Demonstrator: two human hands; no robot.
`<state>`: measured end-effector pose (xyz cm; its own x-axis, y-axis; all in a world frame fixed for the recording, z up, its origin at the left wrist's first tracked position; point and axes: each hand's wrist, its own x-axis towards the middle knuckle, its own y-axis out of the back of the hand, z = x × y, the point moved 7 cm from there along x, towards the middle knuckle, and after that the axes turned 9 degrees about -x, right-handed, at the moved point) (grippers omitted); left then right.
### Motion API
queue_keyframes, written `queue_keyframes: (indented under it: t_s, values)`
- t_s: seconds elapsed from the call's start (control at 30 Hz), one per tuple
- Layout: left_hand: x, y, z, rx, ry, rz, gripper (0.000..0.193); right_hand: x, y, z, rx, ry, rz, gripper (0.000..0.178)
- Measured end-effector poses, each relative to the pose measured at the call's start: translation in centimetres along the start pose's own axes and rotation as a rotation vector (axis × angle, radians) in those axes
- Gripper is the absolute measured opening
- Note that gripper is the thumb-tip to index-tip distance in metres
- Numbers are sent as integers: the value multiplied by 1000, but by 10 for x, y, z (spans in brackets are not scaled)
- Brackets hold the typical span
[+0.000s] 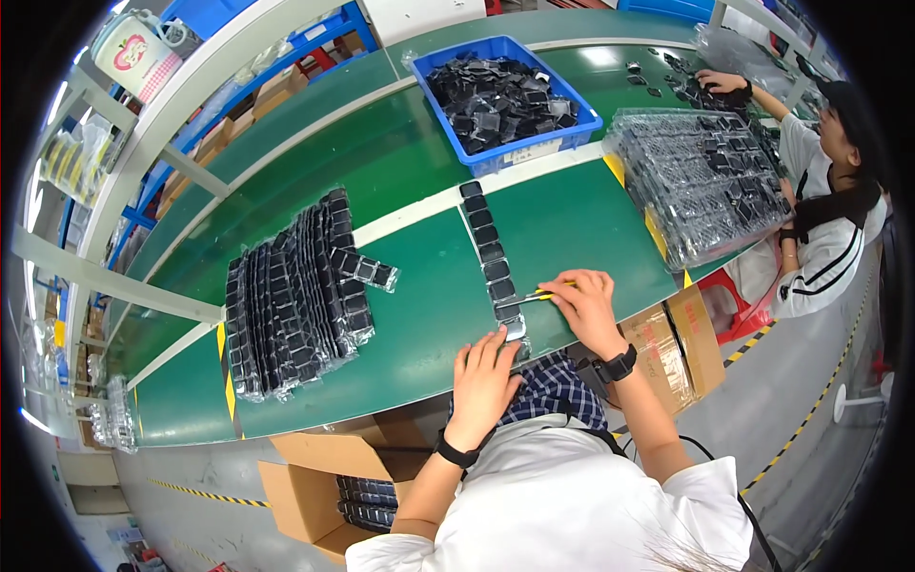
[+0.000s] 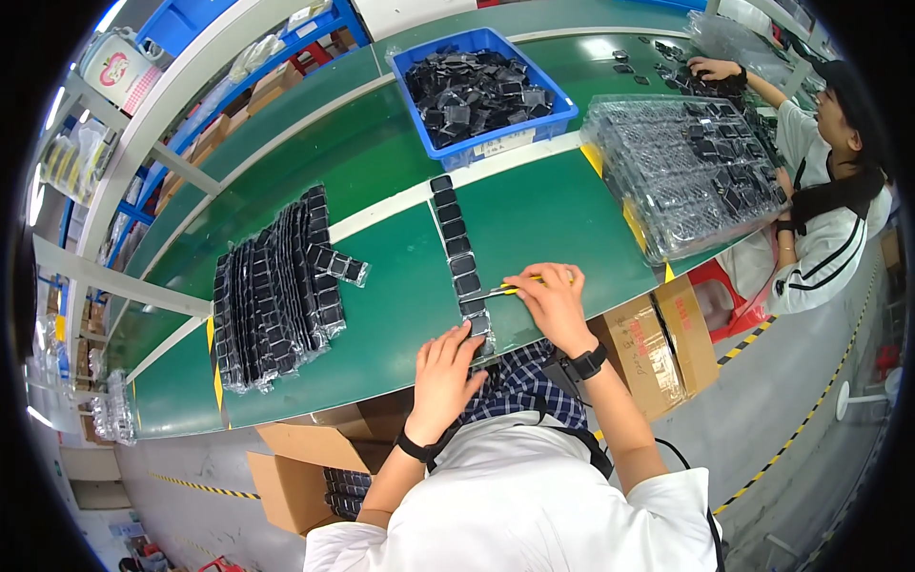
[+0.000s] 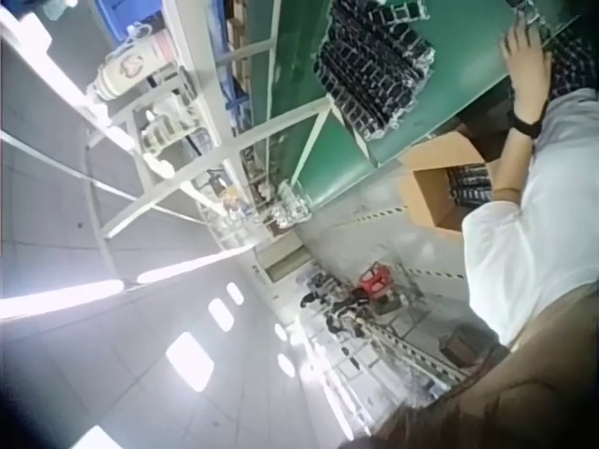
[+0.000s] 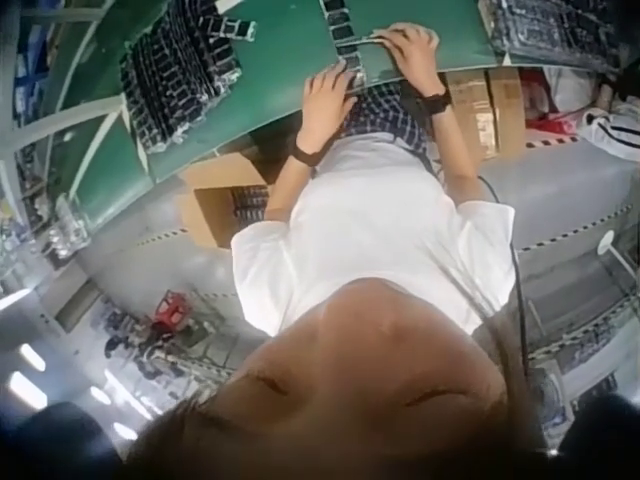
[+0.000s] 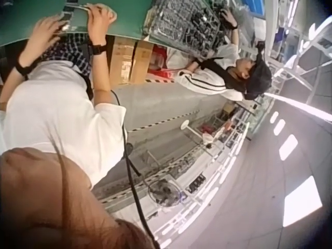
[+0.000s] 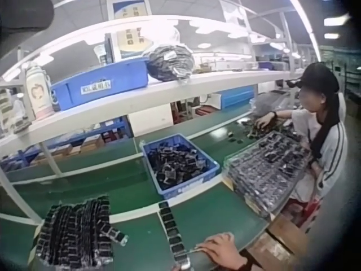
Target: The person uses a utility knife to cut a single electronic component from a plastic strip, removes it by hand, and drops it into a cardboard box. After repeating the process, they set the knife down and gesture toward another worker.
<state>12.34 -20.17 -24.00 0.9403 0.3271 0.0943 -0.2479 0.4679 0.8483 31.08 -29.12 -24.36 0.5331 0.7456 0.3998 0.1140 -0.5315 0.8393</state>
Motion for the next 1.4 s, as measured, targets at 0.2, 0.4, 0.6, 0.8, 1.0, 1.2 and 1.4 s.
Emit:
queue_keyframes:
  t_s: [0.2,0.4,0.6,0.8,1.0,1.2,1.4]
  values:
    - [4,20,-2,-111,-73,216,20,-12,1,-15,2,41,-44,28]
    - [27,24,-23,-238,43,319,18,-24,6,-13,10,49,-80,31]
    - [44,10,-49,-340,130,248,17,-30,6,-13,37,89,-158,30]
    - [47,10,-48,-359,158,270,20,-27,6,-12,70,96,-173,26]
    - [50,13,-44,-317,134,253,20,-23,6,-11,83,110,-188,25]
    - [51,10,-48,-331,111,264,13,-20,5,-12,99,123,-198,25]
    - [51,13,-48,-337,113,248,15,-15,-5,-11,110,174,-208,27]
